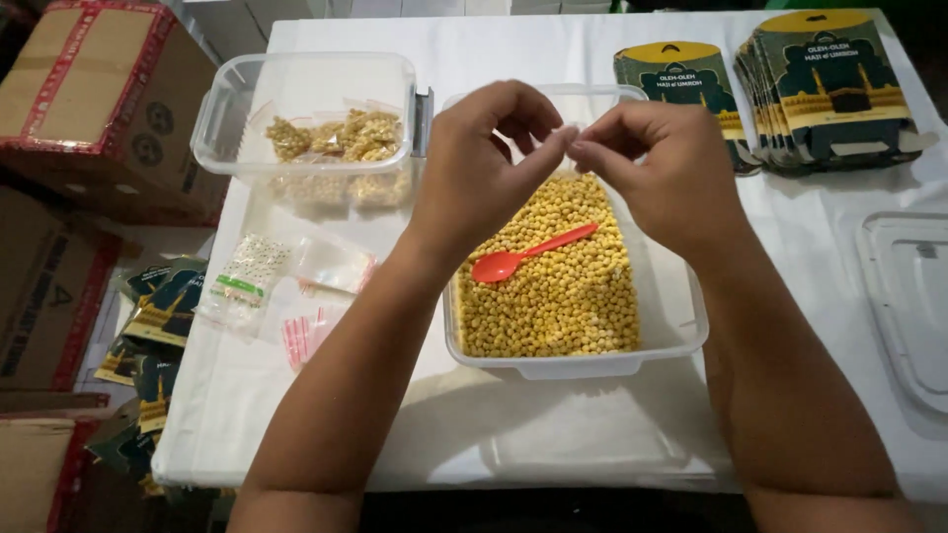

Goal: Packing small yellow beads into containers and bags using a spoon and fingers.

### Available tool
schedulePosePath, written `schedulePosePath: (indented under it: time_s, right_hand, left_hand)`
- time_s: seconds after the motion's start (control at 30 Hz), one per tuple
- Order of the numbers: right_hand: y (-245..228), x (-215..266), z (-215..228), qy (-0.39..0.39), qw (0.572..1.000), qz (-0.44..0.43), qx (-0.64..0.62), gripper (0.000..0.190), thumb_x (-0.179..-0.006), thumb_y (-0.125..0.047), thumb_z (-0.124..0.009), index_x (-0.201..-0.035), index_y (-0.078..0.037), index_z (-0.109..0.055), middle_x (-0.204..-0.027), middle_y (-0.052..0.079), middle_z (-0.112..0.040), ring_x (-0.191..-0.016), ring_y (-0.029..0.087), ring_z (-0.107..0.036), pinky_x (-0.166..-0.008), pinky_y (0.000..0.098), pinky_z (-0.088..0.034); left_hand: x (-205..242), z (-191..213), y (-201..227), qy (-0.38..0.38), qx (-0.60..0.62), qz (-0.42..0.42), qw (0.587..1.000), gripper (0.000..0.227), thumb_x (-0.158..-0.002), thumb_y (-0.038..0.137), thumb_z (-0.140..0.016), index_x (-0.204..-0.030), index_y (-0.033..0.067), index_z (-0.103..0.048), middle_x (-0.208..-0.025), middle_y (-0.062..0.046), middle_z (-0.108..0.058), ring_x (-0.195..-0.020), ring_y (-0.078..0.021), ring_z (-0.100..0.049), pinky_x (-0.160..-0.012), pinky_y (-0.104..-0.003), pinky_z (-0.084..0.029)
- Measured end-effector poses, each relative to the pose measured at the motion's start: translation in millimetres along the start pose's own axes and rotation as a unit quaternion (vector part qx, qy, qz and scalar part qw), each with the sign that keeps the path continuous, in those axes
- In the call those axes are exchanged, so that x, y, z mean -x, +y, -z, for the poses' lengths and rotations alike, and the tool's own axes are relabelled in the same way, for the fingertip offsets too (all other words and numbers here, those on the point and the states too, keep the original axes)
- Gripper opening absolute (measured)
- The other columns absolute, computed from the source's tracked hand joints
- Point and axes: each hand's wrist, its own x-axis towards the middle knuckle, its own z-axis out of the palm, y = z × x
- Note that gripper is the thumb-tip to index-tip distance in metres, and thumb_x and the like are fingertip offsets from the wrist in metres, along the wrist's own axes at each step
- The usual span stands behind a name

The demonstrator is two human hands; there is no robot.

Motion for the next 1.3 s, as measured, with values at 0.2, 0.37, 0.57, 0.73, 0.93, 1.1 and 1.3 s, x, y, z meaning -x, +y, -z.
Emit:
schedulePosePath:
  time_s: [0.2,0.37,0.57,0.73,0.93,1.1,1.3]
  right_hand:
    - [-4.3,-0.1,-3.7,-0.038,0.999,-0.02,0.01,0.008,-0.1,-0.009,-0.072,-0.102,-0.003,-0.078,-0.086,0.005,-0.075,-0.073,0.012,-0.062,-0.063,0.0284,-0.051]
    - [-2.2,0.0,-4.6,-0.054,0.998,-0.02,-0.006,0.008,-0.103,-0.012,-0.069,-0.099,-0.006,-0.072,-0.086,0.004,-0.071,-0.076,0.012,-0.06,-0.067,0.0293,-0.051]
    - [2.0,0.4,-4.5,-0.073,0.997,0.033,-0.01,0.005,-0.1,0.0,-0.07,-0.102,0.003,-0.074,-0.085,0.02,-0.071,-0.084,0.033,-0.07,-0.081,0.0453,-0.053]
    - [-0.3,0.0,-3.5,-0.071,0.997,0.03,-0.014,0.006,-0.102,-0.001,-0.069,-0.103,0.004,-0.072,-0.086,0.021,-0.07,-0.086,0.036,-0.069,-0.083,0.048,-0.053]
    - [6.1,-0.5,-3.2,-0.072,0.997,0.028,-0.029,0.005,-0.103,-0.002,-0.068,-0.104,0.002,-0.071,-0.087,0.02,-0.068,-0.086,0.035,-0.068,-0.083,0.0481,-0.053]
    - [2.9,0.0,-5.8,-0.038,0.999,0.022,0.001,0.013,-0.106,-0.013,-0.068,-0.095,-0.006,-0.065,-0.088,0.003,-0.065,-0.076,0.014,-0.052,-0.068,0.0297,-0.043]
    - [4.7,1.3,-5.6,-0.031,0.999,0.041,0.004,0.01,-0.107,-0.01,-0.064,-0.099,-0.006,-0.063,-0.088,0.004,-0.062,-0.078,0.014,-0.052,-0.071,0.0301,-0.043]
  left_hand:
    - [-1.8,0.7,-0.5,-0.038,-0.006,0.089,0.995,0.013,-0.088,0.021,-0.078,-0.085,0.0093,-0.073,-0.077,0.0,-0.076,-0.066,-0.0077,-0.07,-0.059,-0.021,-0.06]
    - [-2.4,0.9,-2.6,-0.054,0.002,0.106,0.993,0.014,-0.087,0.022,-0.079,-0.088,0.008,-0.077,-0.079,-0.002,-0.079,-0.068,-0.0084,-0.076,-0.059,-0.02,-0.063]
    - [0.6,4.4,3.3,-0.062,0.046,0.138,0.988,0.014,-0.091,0.013,-0.076,-0.094,-0.0007,-0.077,-0.079,-0.017,-0.077,-0.07,-0.0237,-0.079,-0.06,-0.028,-0.064]
    - [-0.1,3.4,0.5,-0.062,0.067,0.148,0.985,0.014,-0.093,0.01,-0.072,-0.095,-0.0023,-0.077,-0.08,-0.018,-0.077,-0.074,-0.0231,-0.079,-0.063,-0.029,-0.065]
    - [0.8,4.9,0.3,-0.079,0.065,0.155,0.983,0.018,-0.095,0.011,-0.068,-0.097,-0.0054,-0.075,-0.083,-0.021,-0.077,-0.076,-0.0259,-0.08,-0.062,-0.029,-0.065]
    - [-3.6,2.8,-3.2,-0.097,-0.004,0.183,0.978,0.017,-0.096,0.02,-0.067,-0.088,0.0095,-0.079,-0.071,-0.003,-0.078,-0.06,-0.0071,-0.069,-0.053,-0.023,-0.055]
    - [0.4,-3.5,-12.5,-0.15,-0.085,0.096,0.98,0.027,-0.1,0.024,-0.047,-0.082,0.0085,-0.058,-0.065,-0.006,-0.063,-0.055,-0.0191,-0.05,-0.051,-0.037,-0.031]
